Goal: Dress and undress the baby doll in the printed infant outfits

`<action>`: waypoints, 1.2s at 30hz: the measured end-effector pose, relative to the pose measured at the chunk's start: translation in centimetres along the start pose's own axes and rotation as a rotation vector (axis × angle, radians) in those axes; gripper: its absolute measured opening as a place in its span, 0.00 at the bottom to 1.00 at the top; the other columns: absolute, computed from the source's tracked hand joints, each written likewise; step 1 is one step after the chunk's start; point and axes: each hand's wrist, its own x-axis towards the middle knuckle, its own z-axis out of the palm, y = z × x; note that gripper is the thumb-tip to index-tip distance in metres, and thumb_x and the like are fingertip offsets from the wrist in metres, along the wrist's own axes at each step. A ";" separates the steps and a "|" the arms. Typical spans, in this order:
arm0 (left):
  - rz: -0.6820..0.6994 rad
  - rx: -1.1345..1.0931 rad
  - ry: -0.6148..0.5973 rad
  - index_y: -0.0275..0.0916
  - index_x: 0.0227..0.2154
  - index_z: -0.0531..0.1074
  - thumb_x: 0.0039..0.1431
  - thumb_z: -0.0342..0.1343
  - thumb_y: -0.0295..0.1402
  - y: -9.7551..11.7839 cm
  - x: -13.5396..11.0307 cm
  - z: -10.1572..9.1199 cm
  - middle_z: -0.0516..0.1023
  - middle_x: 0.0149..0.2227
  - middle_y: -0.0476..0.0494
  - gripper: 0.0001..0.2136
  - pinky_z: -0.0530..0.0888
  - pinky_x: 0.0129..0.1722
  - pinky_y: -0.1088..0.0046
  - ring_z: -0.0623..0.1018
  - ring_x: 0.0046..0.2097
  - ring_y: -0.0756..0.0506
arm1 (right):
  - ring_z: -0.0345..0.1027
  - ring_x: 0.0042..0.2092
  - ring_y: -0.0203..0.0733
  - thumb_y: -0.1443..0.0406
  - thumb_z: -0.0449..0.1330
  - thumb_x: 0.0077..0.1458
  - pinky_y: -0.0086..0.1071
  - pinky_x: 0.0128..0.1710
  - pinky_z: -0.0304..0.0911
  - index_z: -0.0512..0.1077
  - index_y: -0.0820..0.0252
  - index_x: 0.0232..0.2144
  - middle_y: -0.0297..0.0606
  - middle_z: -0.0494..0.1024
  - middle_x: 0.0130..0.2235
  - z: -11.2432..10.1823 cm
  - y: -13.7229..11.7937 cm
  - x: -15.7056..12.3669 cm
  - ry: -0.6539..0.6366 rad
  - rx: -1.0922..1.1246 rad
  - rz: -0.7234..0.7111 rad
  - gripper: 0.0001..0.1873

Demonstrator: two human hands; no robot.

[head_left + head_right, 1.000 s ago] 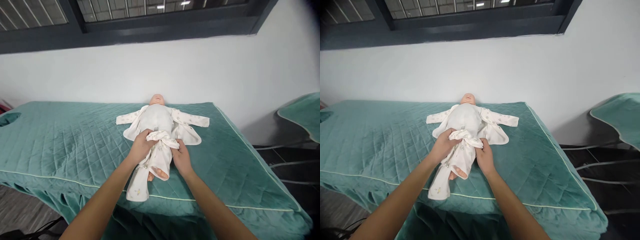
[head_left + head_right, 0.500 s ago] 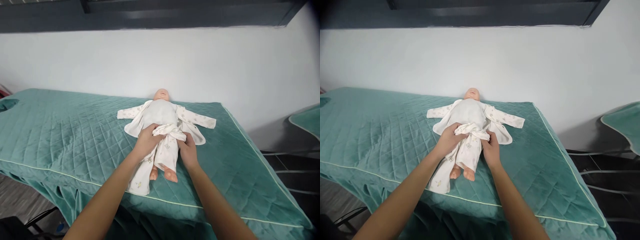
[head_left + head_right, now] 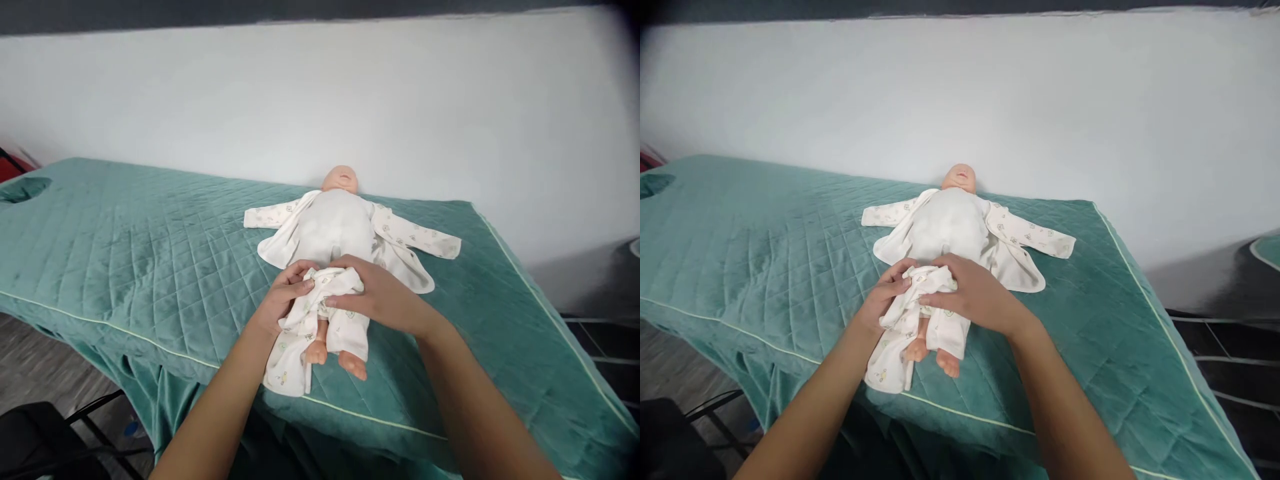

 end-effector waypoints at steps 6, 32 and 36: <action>0.053 -0.067 0.092 0.40 0.41 0.73 0.43 0.70 0.38 -0.2 0.2 -0.3 0.76 0.33 0.50 0.21 0.72 0.33 0.74 0.75 0.31 0.50 | 0.68 0.36 0.40 0.56 0.70 0.50 0.31 0.37 0.61 0.74 0.57 0.33 0.31 0.76 0.34 -0.2 0.7 4.3 -0.087 0.312 -0.023 0.14; 0.070 0.020 -0.010 0.45 0.60 0.69 0.40 0.74 0.39 -0.5 -0.7 -0.9 0.80 0.46 0.44 0.40 0.75 0.35 0.74 0.80 0.37 0.46 | 0.67 0.34 0.39 0.51 0.66 0.54 0.31 0.32 0.60 0.69 0.56 0.31 0.29 0.73 0.30 3.5 1.3 3.7 0.137 0.312 0.066 0.17; 0.106 -0.042 0.168 0.45 0.57 0.70 0.48 0.69 0.38 -0.5 -0.4 -1.0 0.79 0.38 0.49 0.31 0.76 0.36 0.74 0.79 0.34 0.49 | 0.73 0.40 0.44 0.51 0.67 0.53 0.34 0.38 0.66 0.76 0.57 0.38 0.33 0.80 0.36 2.8 1.4 3.5 -0.025 0.383 0.012 0.17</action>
